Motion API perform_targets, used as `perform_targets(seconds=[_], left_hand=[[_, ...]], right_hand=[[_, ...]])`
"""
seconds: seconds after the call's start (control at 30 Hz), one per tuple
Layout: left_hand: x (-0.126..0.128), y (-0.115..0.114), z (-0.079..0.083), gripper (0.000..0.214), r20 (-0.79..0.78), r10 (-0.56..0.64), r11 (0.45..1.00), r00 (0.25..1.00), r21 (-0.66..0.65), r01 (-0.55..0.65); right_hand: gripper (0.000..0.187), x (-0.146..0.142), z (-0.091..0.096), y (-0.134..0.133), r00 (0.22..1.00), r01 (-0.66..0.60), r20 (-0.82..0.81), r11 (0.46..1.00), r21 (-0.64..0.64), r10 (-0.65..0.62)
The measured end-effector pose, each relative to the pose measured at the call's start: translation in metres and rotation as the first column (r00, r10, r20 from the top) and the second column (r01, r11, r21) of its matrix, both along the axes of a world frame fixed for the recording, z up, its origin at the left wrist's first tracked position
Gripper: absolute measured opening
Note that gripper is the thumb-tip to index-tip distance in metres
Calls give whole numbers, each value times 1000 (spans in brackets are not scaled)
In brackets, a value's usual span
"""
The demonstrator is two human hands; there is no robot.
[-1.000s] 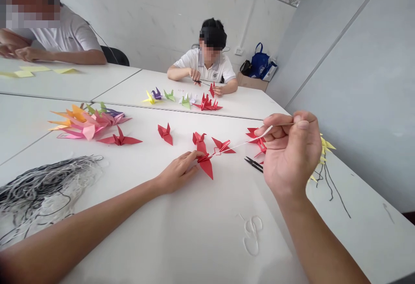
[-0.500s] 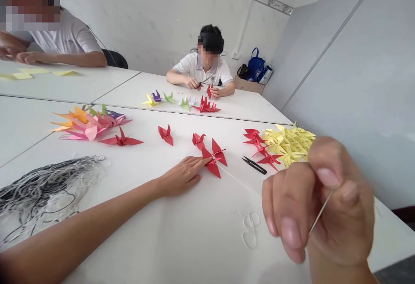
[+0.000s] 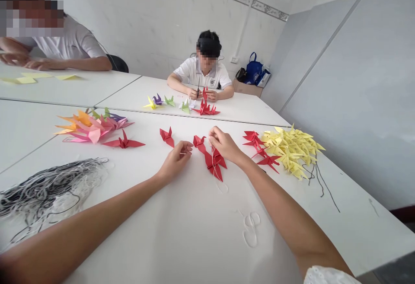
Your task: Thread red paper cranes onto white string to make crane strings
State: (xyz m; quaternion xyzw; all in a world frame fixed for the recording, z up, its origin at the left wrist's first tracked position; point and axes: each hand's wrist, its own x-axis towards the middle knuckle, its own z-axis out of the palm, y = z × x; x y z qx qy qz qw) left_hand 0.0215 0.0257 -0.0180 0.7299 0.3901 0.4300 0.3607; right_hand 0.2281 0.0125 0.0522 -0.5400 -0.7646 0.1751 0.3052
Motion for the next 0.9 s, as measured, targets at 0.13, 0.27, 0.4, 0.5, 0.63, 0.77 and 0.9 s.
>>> perform_targets(seconds=[0.13,0.27,0.4,0.5,0.63,0.77,0.9], left_hand=[[0,5,-1,23,66,38,997,997,-69,-33],[-1,3,1,22,100,49,994,994,-102,-39],[-1,2,2,22,125,71,992,990,-115,-57],[-1,4,1,23,134,93,991,987,-112,-78],[-2,5,0,25,133,125,990,983,-87,-114],[-5,5,2,27,127,168,986,978,-21,-166],[-4,1,8,14,125,105,991,987,71,-115]], right_hand=[[15,-1,-23,39,985,58,165,998,9,-58],[20,-2,-32,59,954,35,299,999,-9,-31],[16,-5,-33,60,926,16,376,999,49,-33],[17,-7,-32,58,906,-25,422,993,115,-26],[13,-12,-30,55,885,-102,466,975,195,-1],[20,-18,-23,40,877,-157,479,930,333,-23],[25,-25,-17,11,867,-208,496,879,429,-37]])
